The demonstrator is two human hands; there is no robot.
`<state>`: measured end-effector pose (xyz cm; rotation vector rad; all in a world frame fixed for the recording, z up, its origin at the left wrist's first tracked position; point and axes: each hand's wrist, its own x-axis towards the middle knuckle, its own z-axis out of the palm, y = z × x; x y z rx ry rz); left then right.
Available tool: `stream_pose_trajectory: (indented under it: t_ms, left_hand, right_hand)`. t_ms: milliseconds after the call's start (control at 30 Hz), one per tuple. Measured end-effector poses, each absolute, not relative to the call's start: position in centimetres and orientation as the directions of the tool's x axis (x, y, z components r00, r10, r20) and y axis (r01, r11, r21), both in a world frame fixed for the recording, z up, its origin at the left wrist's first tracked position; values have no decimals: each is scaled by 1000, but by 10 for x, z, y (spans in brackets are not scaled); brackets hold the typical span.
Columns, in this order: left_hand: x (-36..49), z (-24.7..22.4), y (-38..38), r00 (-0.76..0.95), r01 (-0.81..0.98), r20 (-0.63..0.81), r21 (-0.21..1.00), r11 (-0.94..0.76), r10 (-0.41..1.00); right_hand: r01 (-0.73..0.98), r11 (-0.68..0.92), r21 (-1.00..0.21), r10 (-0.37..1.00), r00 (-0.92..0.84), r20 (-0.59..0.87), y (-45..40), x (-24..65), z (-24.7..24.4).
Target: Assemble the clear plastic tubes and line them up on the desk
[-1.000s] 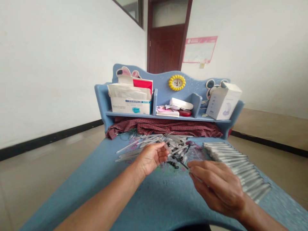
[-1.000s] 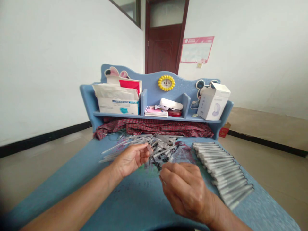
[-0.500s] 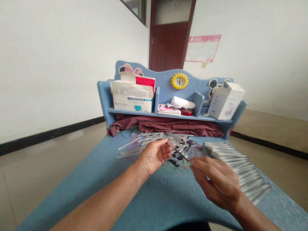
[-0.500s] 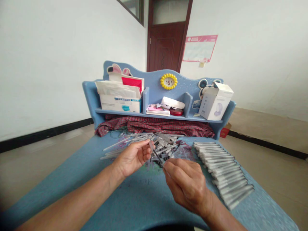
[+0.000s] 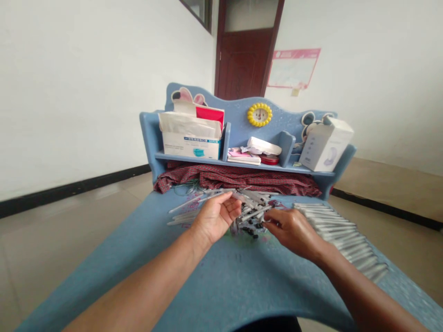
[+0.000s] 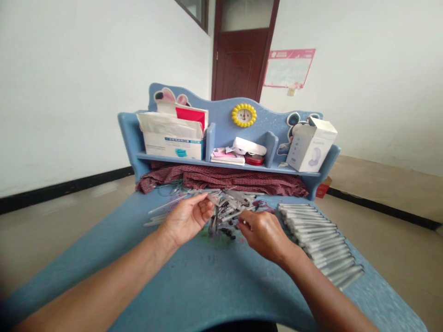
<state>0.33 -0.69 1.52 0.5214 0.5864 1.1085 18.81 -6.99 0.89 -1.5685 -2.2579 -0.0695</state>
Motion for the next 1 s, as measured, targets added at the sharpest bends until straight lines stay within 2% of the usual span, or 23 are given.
stream_pose_trajectory:
  t_ms: [133, 233, 500, 767, 867, 933, 1000]
  left_hand:
    - [1, 16, -4, 340, -678, -155, 643, 356, 928]
    - [0, 15, -4, 359, -666, -148, 651, 364, 922]
    - [2, 10, -5, 372, -635, -149, 678, 369, 916]
    - [1, 9, -3, 357, -595, -158, 721, 355, 921]
    - [1, 7, -3, 346, -567, -136, 758, 323, 928]
    - [1, 6, -4, 345, -548, -115, 781, 300, 931]
    - [2, 5, -5, 355, -525, -98, 802, 285, 930]
  right_hand:
    - [958, 280, -67, 955, -271, 120, -61, 201, -4]
    - [963, 270, -8, 963, -270, 27, -57, 203, -7]
    - [930, 366, -29, 930, -367, -31, -48, 187, -8]
    - [904, 426, -26, 904, -427, -28, -39, 178, -15]
    - [889, 438, -132, 899, -436, 43, -40, 180, -14]
    - [840, 428, -334, 903, -413, 117, -43, 180, -11]
    - [722, 398, -567, 915, -361, 183, -47, 179, -5]
